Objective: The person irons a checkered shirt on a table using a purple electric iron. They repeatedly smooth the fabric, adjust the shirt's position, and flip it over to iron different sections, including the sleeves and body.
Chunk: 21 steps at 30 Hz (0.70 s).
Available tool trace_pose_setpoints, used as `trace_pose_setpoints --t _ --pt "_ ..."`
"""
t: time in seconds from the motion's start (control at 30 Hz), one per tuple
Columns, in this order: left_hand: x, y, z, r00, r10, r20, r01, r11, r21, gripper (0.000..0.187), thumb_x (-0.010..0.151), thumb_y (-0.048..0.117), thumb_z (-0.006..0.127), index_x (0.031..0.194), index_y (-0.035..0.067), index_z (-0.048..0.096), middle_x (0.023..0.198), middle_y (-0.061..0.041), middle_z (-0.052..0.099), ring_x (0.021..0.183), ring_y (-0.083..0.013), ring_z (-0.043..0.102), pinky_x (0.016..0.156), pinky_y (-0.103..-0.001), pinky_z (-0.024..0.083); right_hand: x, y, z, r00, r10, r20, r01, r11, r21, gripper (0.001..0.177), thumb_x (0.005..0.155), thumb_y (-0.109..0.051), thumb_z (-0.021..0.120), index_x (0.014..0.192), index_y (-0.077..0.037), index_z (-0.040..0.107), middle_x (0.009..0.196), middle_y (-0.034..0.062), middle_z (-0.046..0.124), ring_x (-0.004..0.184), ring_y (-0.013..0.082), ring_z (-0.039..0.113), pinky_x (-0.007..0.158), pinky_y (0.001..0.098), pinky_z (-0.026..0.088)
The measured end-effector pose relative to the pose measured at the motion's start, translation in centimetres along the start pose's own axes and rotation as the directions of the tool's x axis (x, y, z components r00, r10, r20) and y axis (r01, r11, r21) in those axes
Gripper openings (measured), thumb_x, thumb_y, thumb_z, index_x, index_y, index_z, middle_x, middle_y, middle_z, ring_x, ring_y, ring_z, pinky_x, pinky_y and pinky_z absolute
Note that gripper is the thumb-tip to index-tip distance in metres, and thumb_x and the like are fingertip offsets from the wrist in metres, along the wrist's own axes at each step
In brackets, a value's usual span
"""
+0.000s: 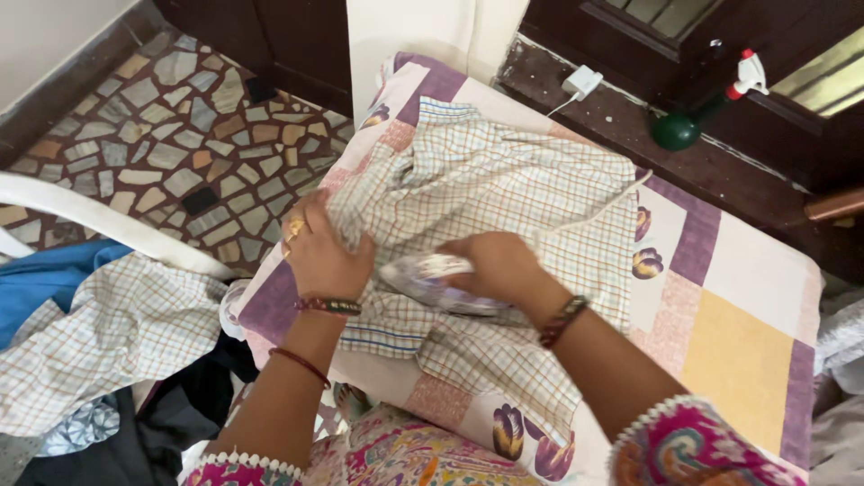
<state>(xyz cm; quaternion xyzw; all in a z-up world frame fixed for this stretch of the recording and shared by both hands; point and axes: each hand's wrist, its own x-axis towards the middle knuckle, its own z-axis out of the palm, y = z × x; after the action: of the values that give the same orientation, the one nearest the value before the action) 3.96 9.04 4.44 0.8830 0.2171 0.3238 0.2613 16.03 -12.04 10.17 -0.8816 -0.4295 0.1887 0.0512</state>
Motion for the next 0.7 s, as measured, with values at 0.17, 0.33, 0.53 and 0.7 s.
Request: trace_pose_setpoints --t 0.17,0.33,0.53,0.7 --pt "-0.9 1.6 0.8 0.883 0.437 0.172 -0.384 0.883 -0.272 0.025 0.08 0.017 0.072 0.104 0.016 0.065 0.11 -0.008 0.073 0.113 -0.0331 0.067 0.1 -0.052 0.049 -5.5 7.5 -1.9 0.961 0.275 -0.023 -0.276 0.96 -0.042 0.055 0.074 -0.047 0.081 0.125 -0.031 0.073 0.11 0.0025 0.078 0.101 0.0227 0.072 0.089 0.0388 0.055" --pt "-5.1 4.0 2.7 0.659 0.469 0.588 -0.287 0.88 -0.379 0.007 0.087 0.028 0.072 0.09 0.021 0.071 0.098 -0.004 0.076 0.084 -0.0325 0.071 0.074 -0.049 0.056 -7.0 10.1 -1.3 0.927 0.308 -0.214 -0.325 0.944 -0.053 0.051 0.076 -0.049 0.08 0.123 -0.03 0.073 0.114 0.0056 0.076 0.101 0.027 0.071 0.084 0.0421 0.056" --pt "-13.1 8.5 7.4 0.368 0.657 0.658 -0.457 0.744 -0.487 0.051 0.059 0.042 0.079 0.101 0.013 0.072 0.102 -0.012 0.073 0.099 -0.0333 0.068 0.08 -0.049 0.054 0.1 9.4 -1.2 0.918 0.273 -0.287 -0.306 0.949 -0.077 0.05 0.085 -0.052 0.073 0.128 -0.029 0.071 0.103 0.0113 0.076 0.093 0.0336 0.072 0.08 0.0475 0.056" --pt "-16.9 8.9 11.1 0.386 0.639 0.665 -0.585 0.727 -0.359 0.027 0.075 0.023 0.075 0.099 0.012 0.069 0.122 -0.012 0.069 0.124 -0.0303 0.06 0.095 -0.048 0.05 2.4 9.5 -2.3 0.947 0.199 -0.251 -0.221 0.973 -0.063 0.05 0.083 -0.05 0.076 0.127 -0.027 0.072 0.098 0.0133 0.076 0.094 0.0342 0.071 0.081 0.0481 0.054"
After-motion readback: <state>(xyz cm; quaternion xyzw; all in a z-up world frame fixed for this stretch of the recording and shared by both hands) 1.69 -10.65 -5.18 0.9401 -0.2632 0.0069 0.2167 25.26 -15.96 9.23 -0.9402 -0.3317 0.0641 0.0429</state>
